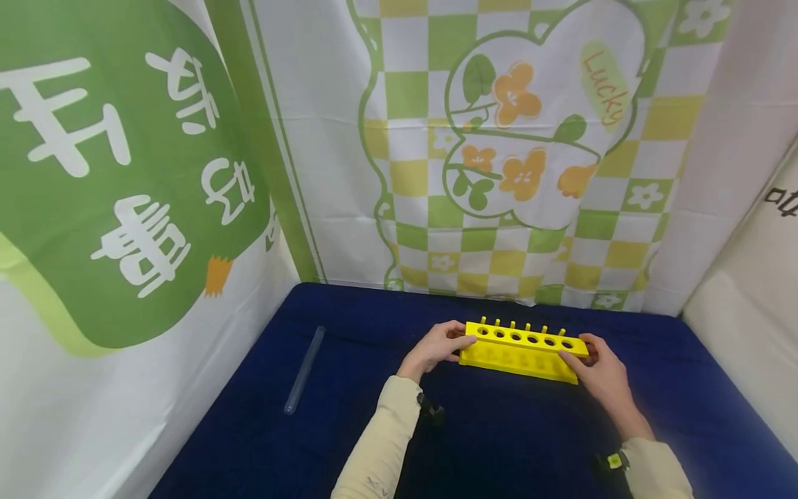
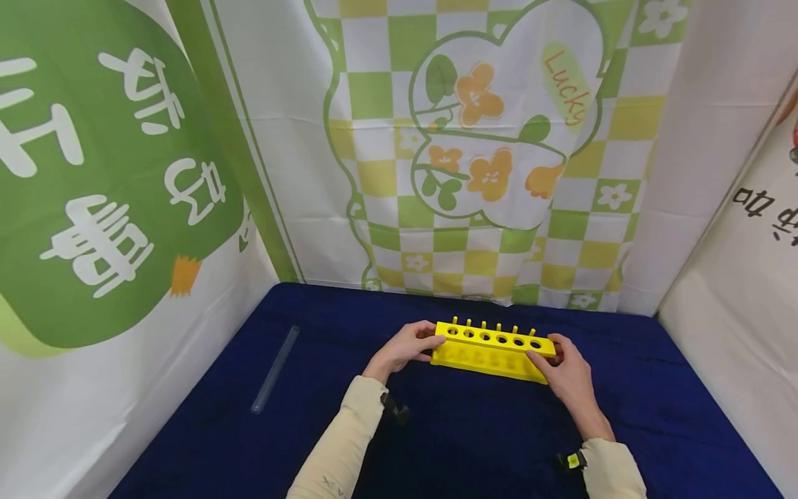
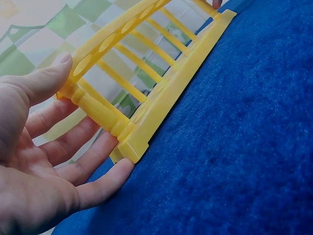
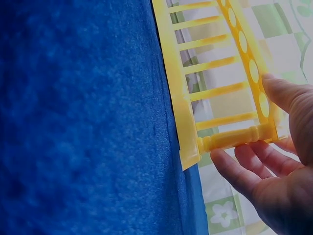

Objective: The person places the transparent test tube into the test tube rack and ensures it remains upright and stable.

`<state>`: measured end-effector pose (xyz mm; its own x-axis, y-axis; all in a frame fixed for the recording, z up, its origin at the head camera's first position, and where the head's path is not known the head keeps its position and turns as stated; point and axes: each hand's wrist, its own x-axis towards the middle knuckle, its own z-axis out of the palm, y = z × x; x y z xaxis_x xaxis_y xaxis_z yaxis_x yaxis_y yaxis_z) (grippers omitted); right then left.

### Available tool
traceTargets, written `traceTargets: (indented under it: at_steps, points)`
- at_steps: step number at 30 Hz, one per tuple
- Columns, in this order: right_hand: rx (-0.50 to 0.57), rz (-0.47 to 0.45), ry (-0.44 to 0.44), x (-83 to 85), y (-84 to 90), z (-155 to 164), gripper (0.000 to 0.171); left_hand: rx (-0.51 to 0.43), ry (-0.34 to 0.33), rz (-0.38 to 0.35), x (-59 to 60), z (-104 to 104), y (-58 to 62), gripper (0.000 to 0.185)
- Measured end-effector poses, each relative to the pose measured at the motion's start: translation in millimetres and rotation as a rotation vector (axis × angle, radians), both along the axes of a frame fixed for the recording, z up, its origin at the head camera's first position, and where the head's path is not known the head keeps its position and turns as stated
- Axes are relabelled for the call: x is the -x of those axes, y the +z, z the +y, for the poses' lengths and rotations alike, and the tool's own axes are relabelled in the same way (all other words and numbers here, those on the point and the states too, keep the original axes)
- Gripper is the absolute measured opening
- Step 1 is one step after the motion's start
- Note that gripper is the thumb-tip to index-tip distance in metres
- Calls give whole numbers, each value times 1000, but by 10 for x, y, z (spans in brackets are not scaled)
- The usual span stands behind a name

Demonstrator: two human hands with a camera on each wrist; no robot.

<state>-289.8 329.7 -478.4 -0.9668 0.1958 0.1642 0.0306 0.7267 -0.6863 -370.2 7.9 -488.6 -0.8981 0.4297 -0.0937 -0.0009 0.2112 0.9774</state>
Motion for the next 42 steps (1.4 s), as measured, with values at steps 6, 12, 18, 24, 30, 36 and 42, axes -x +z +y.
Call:
traceTargets:
  at_steps: [6,12,18,24,30,36,42]
  points:
    - [-5,-6,-2,-11,27,22,85,4,0,-4,27,27,5,46]
    - [13,-35,-3,-24,21,-23,86,16,-11,-16,21,-19,9,46]
    - [8,-51,-10,-47,-24,-32,85,21,-19,-35,-5,-50,-14,48]
    - [0,-25,-2,-20,-33,-21,84,12,-14,-37,-13,-59,24,47]
    - [-3,-35,4,-21,-16,-36,83,10,-20,-50,-11,-78,25,47]
    - [-20,16,17,42,4,-24,79,0,-10,-47,20,-82,49,49]
    - [-28,32,31,61,-21,-43,77,1,5,-52,25,-96,21,47]
